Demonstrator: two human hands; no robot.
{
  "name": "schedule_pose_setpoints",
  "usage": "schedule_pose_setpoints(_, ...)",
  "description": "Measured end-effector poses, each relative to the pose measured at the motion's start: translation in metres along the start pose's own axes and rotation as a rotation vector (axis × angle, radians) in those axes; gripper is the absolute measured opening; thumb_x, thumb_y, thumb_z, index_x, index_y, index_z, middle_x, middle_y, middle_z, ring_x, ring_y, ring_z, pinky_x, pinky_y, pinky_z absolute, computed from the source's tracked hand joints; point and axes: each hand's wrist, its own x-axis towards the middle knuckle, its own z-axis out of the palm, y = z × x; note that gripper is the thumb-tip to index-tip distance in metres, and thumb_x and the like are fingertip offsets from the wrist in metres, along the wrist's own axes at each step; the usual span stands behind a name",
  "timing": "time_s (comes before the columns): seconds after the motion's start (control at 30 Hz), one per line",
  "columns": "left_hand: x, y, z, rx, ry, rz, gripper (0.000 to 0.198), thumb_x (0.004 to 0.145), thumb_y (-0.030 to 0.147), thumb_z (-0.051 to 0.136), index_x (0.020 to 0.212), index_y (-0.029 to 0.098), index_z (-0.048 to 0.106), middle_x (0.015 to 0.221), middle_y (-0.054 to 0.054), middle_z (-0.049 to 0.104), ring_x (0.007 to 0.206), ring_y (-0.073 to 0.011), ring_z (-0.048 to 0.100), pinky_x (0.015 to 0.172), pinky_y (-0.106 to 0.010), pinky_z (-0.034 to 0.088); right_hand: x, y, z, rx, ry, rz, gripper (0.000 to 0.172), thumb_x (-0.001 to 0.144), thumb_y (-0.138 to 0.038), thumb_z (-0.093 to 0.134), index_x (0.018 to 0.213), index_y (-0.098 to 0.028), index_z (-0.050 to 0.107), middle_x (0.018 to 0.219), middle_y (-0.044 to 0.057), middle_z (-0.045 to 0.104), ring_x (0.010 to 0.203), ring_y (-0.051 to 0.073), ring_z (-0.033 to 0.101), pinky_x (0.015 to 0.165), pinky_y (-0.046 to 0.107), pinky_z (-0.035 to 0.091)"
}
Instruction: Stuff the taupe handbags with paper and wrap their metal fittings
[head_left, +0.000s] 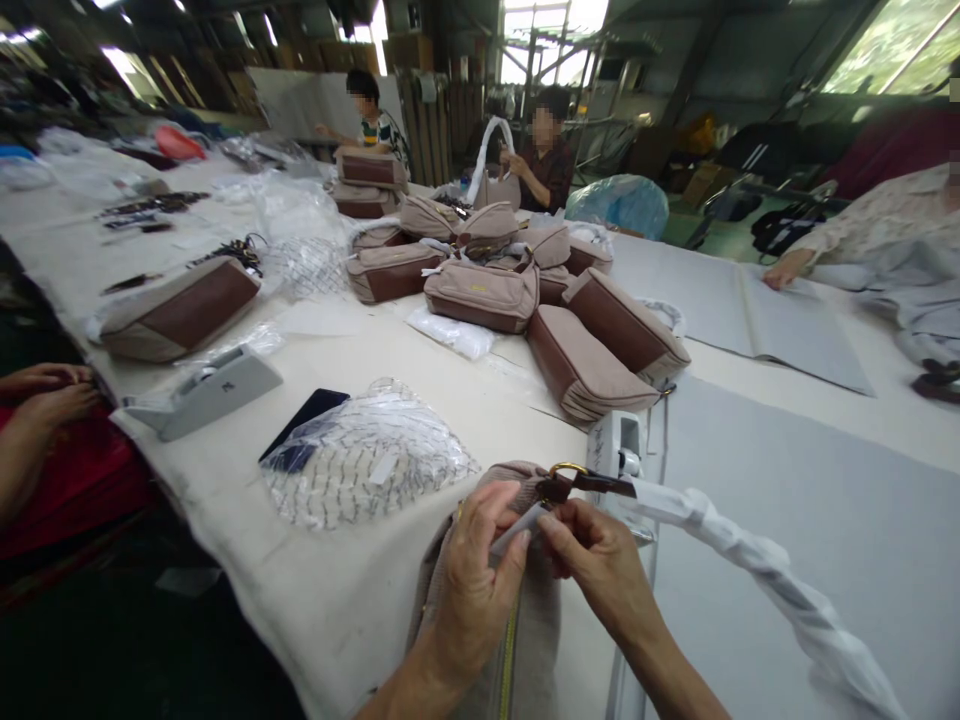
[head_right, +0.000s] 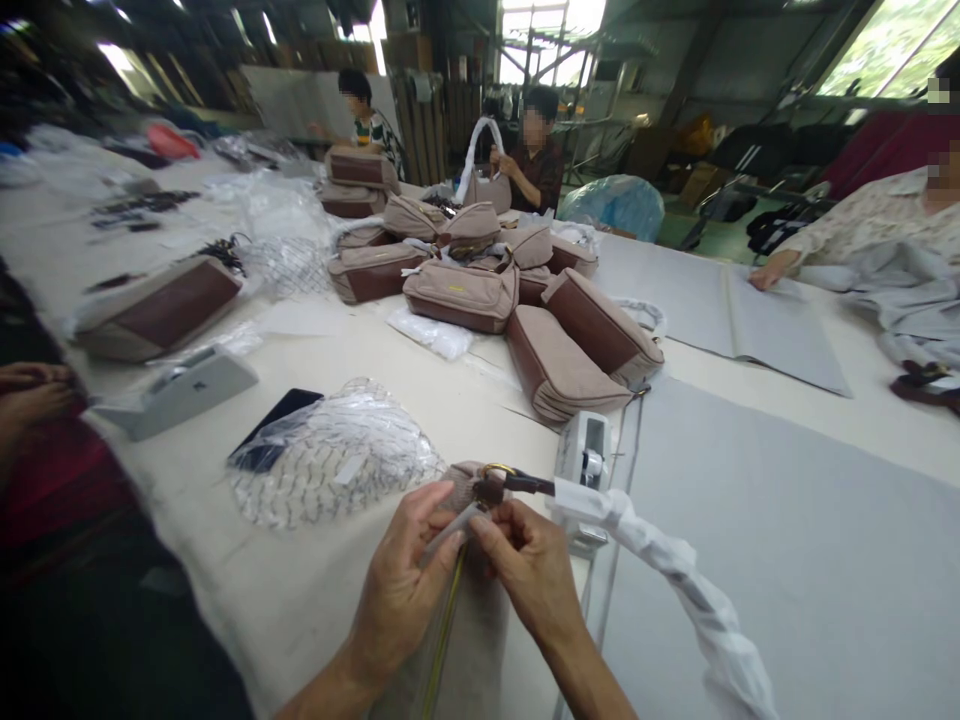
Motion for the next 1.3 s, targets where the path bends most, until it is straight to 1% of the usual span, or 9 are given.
schedule_pose_setpoints(0.13,0.002,0.001,0.002,-0.157,-0.03,-0.205,0.041,0.082,0.023,0.06,0.122,0.023,0.048,0.115,-0.007,0.059,0.091,-0.0167,0.062,0.085,-0.031,0.049,0.002,-0.002,0.009,0.179,0.019,0.049,0.035,0.079,-0.047,0.063,0.066,-0.015,0.056,0.056,-0.001,0.058,0.044,0.01,0.052,0.043,0.02,0.042)
schedule_pose_setpoints(0.23,0.006,0.002,0.002,-0.345,-0.105,-0.428,0.022,0.082,0.032,0.06,0.096,0.016,0.061,0.087,-0.004,0.066,0.078,-0.0161,0.063,0.071,-0.025,0.051,0.001,0.0,0.008,0.128,0.034,0.004,0.033,0.082,-0.046,0.059,0.069,-0.016,0.059,0.059,0.001,0.061,0.046,0.011,0.055,0.044,0.021,0.046)
schedule_pose_setpoints(0.4,0.012,0.002,0.001,-0.446,-0.09,-0.524,0.021,0.079,0.034,0.063,0.087,0.015,0.065,0.08,-0.003,0.067,0.07,-0.0149,0.064,0.062,-0.022,0.049,-0.001,0.006,-0.006,-0.3,0.294,-0.42,0.011,0.083,-0.029,0.061,0.087,-0.019,0.06,0.072,0.001,0.066,0.057,0.014,0.062,0.054,0.025,0.052)
schedule_pose_setpoints(0.6,0.011,0.005,0.004,-0.499,-0.083,-0.627,0.023,0.072,0.036,0.068,0.081,0.016,0.063,0.076,-0.001,0.066,0.07,-0.0164,0.065,0.058,-0.021,0.047,0.002,0.009,-0.009,-0.443,0.202,-0.633,0.017,0.087,-0.014,0.053,0.102,-0.02,0.057,0.084,0.002,0.066,0.061,0.012,0.062,0.057,0.022,0.052)
schedule_pose_setpoints(0.9,0.015,0.004,0.01,-0.482,-0.045,-0.591,0.022,0.079,0.037,0.061,0.078,0.015,0.06,0.07,0.0,0.062,0.067,-0.0138,0.059,0.059,-0.021,0.047,0.005,-0.006,-0.004,-0.471,0.1,-0.667,0.013,0.088,-0.014,0.05,0.095,-0.02,0.06,0.077,0.002,0.064,0.068,0.013,0.062,0.061,0.022,0.049)
schedule_pose_setpoints(1.0,0.015,0.003,0.011,-0.368,-0.047,-0.514,0.021,0.083,0.038,0.056,0.081,0.017,0.06,0.074,-0.001,0.062,0.069,-0.0151,0.06,0.061,-0.023,0.048,0.008,-0.013,-0.012,-0.603,0.064,-0.727,0.024,0.088,-0.016,0.05,0.111,-0.018,0.054,0.078,0.003,0.066,0.064,0.013,0.062,0.058,0.022,0.048)
schedule_pose_setpoints(1.07,0.013,0.002,0.01,-0.239,-0.051,-0.399,0.02,0.085,0.036,0.054,0.083,0.018,0.062,0.077,-0.001,0.062,0.071,-0.0149,0.059,0.066,-0.024,0.048,0.013,-0.02,-0.017,-0.737,-0.081,-0.714,0.029,0.09,-0.017,0.046,0.118,-0.018,0.051,0.078,0.004,0.067,0.062,0.015,0.062,0.055,0.023,0.046)
schedule_pose_setpoints(1.17,0.009,0.0,0.01,-0.139,-0.033,-0.312,0.018,0.086,0.034,0.053,0.086,0.02,0.064,0.079,-0.001,0.063,0.074,-0.0149,0.059,0.068,-0.023,0.047,0.021,-0.03,-0.021,-0.867,-0.303,-0.582,0.017,0.091,-0.019,0.041,0.097,-0.02,0.057,0.066,0.001,0.062,0.053,0.015,0.058,0.048,0.023,0.039)
schedule_pose_setpoints(1.3,0.004,-0.003,0.009,-0.316,-0.017,-0.406,0.02,0.082,0.035,0.059,0.094,0.02,0.062,0.079,0.0,0.064,0.069,-0.0138,0.06,0.064,-0.022,0.049,0.024,-0.034,-0.019,-0.773,-0.325,-0.485,0.013,0.091,-0.021,0.04,0.086,-0.021,0.052,0.061,-0.002,0.055,0.051,0.013,0.053,0.049,0.022,0.034)
